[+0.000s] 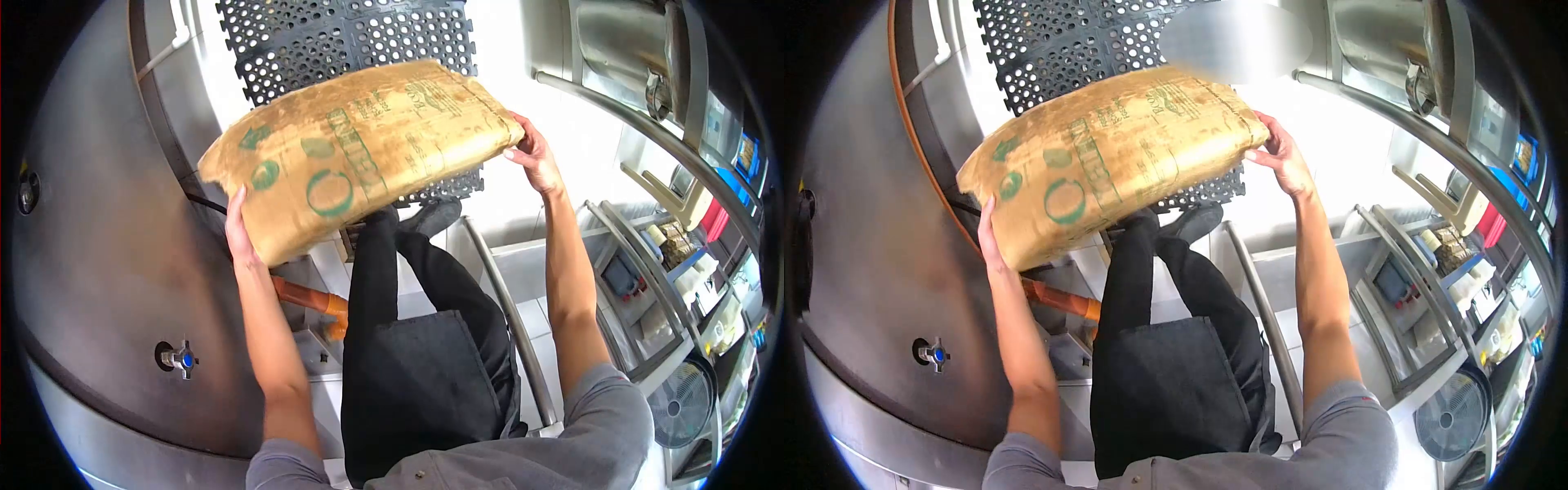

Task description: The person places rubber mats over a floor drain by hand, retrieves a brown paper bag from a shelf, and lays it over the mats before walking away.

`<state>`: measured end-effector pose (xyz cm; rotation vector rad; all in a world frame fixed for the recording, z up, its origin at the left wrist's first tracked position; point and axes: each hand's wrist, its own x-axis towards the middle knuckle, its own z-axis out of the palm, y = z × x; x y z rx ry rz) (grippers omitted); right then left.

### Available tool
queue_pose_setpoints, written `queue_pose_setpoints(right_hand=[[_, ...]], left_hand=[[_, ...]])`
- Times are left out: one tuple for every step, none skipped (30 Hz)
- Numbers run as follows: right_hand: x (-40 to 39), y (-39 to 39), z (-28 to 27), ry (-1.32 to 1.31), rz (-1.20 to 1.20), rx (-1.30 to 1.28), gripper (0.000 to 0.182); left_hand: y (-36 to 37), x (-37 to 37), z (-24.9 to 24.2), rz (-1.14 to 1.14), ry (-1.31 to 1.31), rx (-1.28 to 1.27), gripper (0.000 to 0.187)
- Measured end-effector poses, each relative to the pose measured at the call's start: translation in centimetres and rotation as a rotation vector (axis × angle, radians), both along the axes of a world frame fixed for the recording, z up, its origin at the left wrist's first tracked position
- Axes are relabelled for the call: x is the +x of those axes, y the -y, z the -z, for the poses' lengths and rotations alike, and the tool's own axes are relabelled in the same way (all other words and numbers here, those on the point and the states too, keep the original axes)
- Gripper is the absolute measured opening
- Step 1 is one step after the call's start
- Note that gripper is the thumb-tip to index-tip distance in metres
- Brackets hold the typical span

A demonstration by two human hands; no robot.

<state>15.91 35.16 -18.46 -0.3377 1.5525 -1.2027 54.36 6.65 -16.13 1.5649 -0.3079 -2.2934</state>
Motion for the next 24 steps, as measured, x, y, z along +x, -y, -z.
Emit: queue_pose_setpoints(right_hand=[[0.7, 1.1, 0.7, 0.018, 0.102, 0.041, 0.069], [1.2, 2.0, 1.8, 0.039, 0.208, 0.084, 0.068], [1.0, 2.8, 3.6, -0.025, 0.187, 0.132, 0.065], [0.9, 3.9, 5.5, -0.116, 0.176, 0.157, 0.066], [0.8, 4.4, 8.4, -0.149, 0.169, 0.157, 0.065], [1.1, 4.7, 11.5, -0.177, 0.159, 0.163, 0.063], [1.8, 5.3, 13.8, -0.193, 0.203, 0.166, 0.062], [1.9, 6.0, 16.1, -0.213, 0.236, 0.164, 0.06], [1.2, 6.7, 18.6, -0.296, 0.205, 0.233, 0.058], [1.1, 7.0, 20.4, -0.375, 0.176, 0.304, 0.056], [1.2, 7.5, 20.6, -0.456, 0.127, 0.434, 0.055], [1.1, 8.5, 20.5, -0.547, 0.074, 0.546, 0.054], [1.1, 8.8, 20.8, -0.598, 0.029, 0.624, 0.055], [1.0, 8.7, 21.2, -0.606, 0.035, 0.616, 0.055], [1.2, 8.3, 21.7, -0.707, -0.039, 0.69, 0.057], [1.3, 8.4, 22.0, -0.809, -0.114, 0.759, 0.059], [1.6, 8.7, 21.6, -0.83, -0.161, 0.822, 0.065], [2.5, 8.8, 21.3, -0.996, -0.141, 0.84, 0.067], [3.0, 9.3, 20.7, -1.031, -0.145, 0.854, 0.069], [3.6, 9.4, 19.8, -1.065, -0.155, 0.882, 0.07], [4.3, 9.3, 18.4, -1.126, -0.193, 0.859, 0.071], [4.9, 9.2, 16.8, -1.192, -0.234, 0.827, 0.072], [5.5, 8.8, 15.0, -1.197, -0.272, 0.788, 0.074], [6.2, 8.4, 13.2, -1.214, -0.259, 0.712, 0.07]], left_hand=[[1.4, -0.5, 1.7, 0.047, 0.002, -0.047, 0.04], [2.9, -1.3, 3.6, 0.099, 0.006, -0.091, 0.041], [4.7, -2.2, 5.4, 0.175, 0.013, -0.101, 0.042], [6.2, -3.0, 7.4, 0.256, 0.022, -0.1, 0.043], [7.4, -3.6, 9.8, 0.33, 0.031, -0.17, 0.043], [8.2, -4.0, 12.1, 0.403, 0.043, -0.233, 0.044], [8.9, -4.7, 13.4, 0.444, 0.073, -0.201, 0.044], [9.3, -5.3, 14.9, 0.473, 0.1, -0.172, 0.044], [9.8, -4.6, 17.9, 0.483, 0.116, -0.312, 0.049], [9.2, -4.8, 17.7, 0.5, 0.342, -0.284, 0.057], [8.9, -3.7, 19.4, 0.604, 0.329, -0.269, 0.061], [8.7, -2.9, 20.7, 0.698, 0.311, -0.268, 0.066], [7.0, -2.8, 21.5, 0.743, 0.479, -0.342, 0.064], [5.8, -3.1, 21.5, 0.827, 0.583, -0.345, 0.063], [5.2, -1.9, 23.9, 0.852, 0.715, -0.326, 0.056], [4.1, -1.9, 24.7, 0.914, 0.822, -0.356, 0.058], [3.8, -2.3, 25.1, 1.18, 0.979, -0.488, 0.064], [3.7, -2.7, 25.4, 1.321, 1.049, -0.566, 0.07], [3.5, -4.2, 24.0, 1.342, 1.137, -0.577, 0.068], [2.9, -5.1, 23.3, 1.371, 1.213, -0.579, 0.067], [2.4, -5.9, 22.2, 1.367, 1.195, -0.577, 0.067], [1.9, -6.3, 21.5, 1.348, 1.228, -0.59, 0.065], [1.6, -6.6, 20.4, 1.317, 1.263, -0.606, 0.064], [1.0, -6.6, 18.8, 1.347, 1.206, -0.593, 0.061]])
